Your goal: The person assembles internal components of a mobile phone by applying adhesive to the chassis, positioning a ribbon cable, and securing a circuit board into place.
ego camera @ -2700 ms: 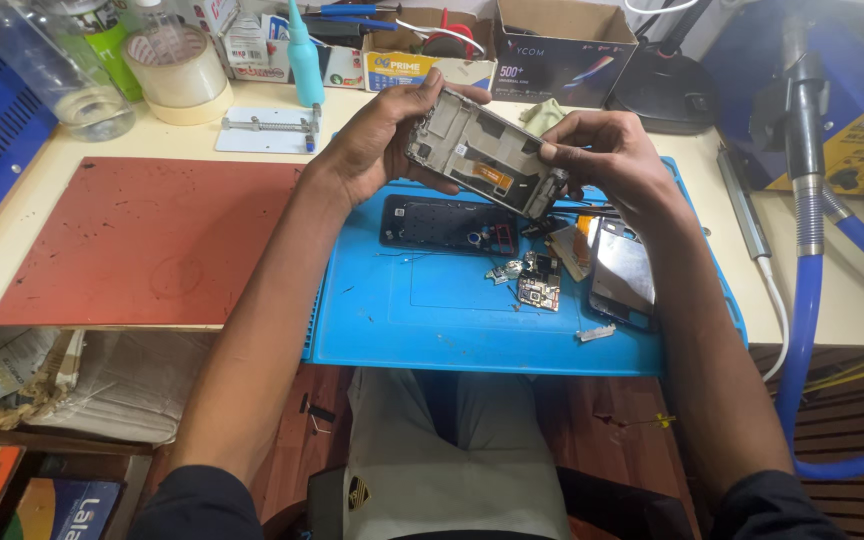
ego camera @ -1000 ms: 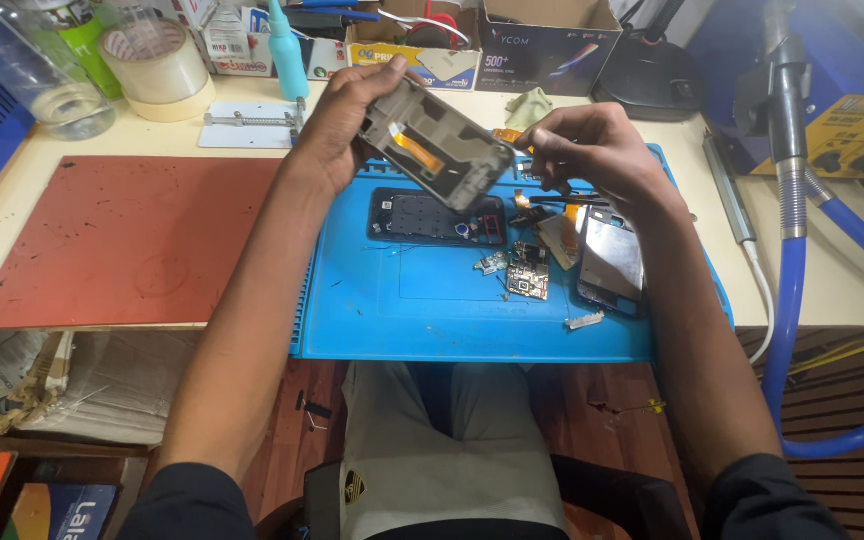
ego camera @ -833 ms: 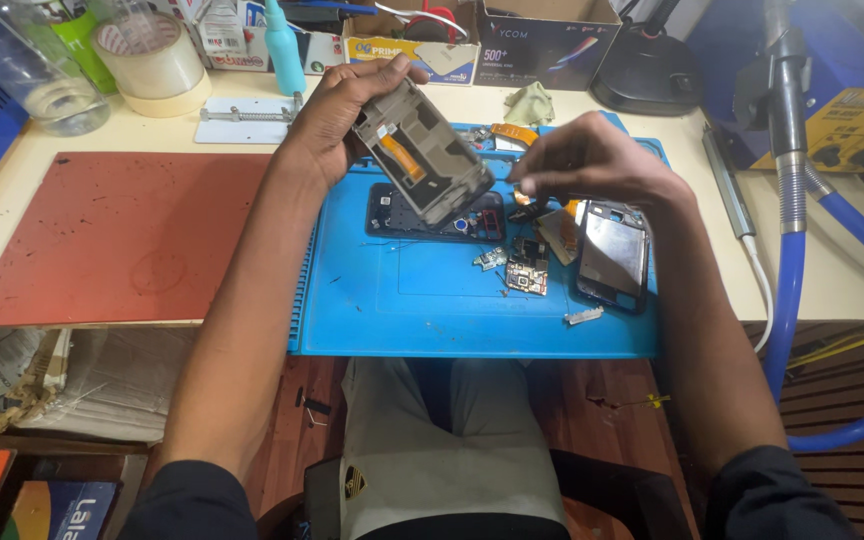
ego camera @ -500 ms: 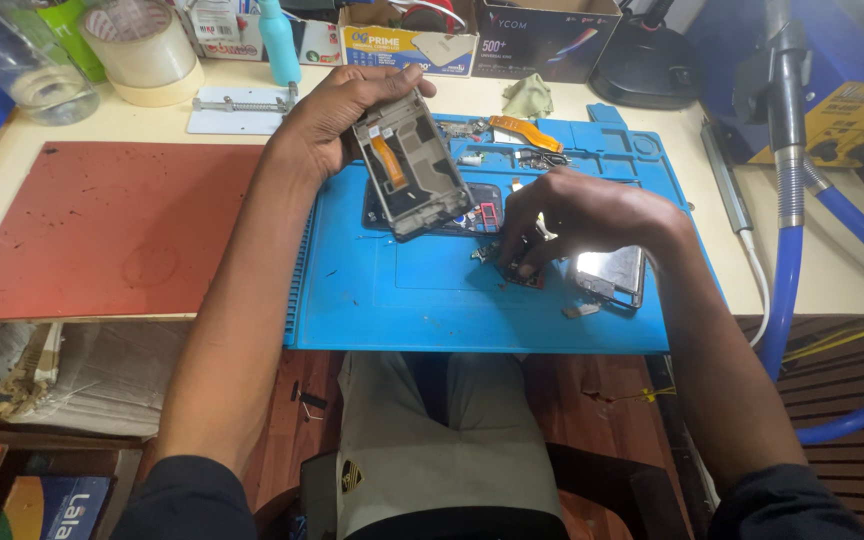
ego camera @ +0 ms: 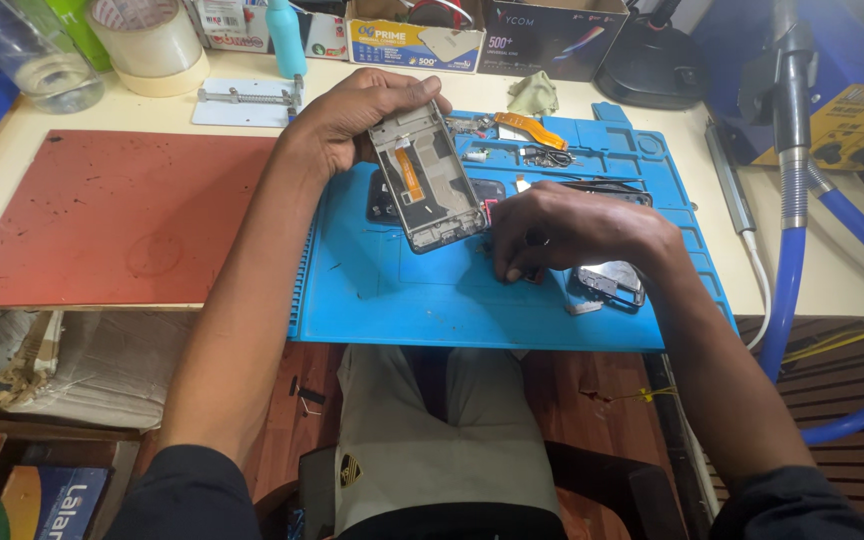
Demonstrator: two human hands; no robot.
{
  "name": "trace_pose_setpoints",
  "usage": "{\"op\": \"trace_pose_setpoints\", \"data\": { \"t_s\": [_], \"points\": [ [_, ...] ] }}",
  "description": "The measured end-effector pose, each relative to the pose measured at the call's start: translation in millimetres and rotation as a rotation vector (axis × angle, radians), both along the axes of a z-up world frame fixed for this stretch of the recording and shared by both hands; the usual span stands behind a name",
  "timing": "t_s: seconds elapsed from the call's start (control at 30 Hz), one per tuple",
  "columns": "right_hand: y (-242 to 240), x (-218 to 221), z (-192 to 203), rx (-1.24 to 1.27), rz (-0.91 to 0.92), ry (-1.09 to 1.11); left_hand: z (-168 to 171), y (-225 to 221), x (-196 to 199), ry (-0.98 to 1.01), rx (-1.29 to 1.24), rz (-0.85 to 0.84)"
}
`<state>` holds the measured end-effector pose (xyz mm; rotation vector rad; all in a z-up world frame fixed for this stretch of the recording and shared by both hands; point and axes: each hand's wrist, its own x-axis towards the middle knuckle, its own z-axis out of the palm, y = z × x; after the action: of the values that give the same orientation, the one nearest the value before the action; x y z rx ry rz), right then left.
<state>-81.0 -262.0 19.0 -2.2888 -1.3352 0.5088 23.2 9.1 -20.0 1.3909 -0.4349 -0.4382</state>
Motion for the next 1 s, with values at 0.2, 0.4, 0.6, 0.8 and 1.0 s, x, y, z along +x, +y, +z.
{"op": "trace_pose_setpoints", "data": {
  "t_s": [0.2,0.4,0.6,0.8,1.0],
  "points": [
    [0.3,1.1,-0.6,0.005,0.038,0.025,0.1,-0.1,0.0,-0.008,0.032,-0.008],
    [-21.7,16.0,0.9,0.236,-0.283,-0.021,1.1,1.4,-0.1,-0.012,0.007,-0.022],
    [-38.6,25.7,10.8,0.198,-0.683,-0.275,9.1,1.8,-10.9,-0.060,0.153,-0.057],
    [-44.1,27.9,0.5,0.296,-0.590,0.041,10.5,2.0,-13.1,-0.098,0.331,-0.157],
    [-18.2,25.7,-12.8,0.107,-0.234,-0.025,-2.6,4.7,-1.6,-0.103,0.286,-0.246]
  ]
}}
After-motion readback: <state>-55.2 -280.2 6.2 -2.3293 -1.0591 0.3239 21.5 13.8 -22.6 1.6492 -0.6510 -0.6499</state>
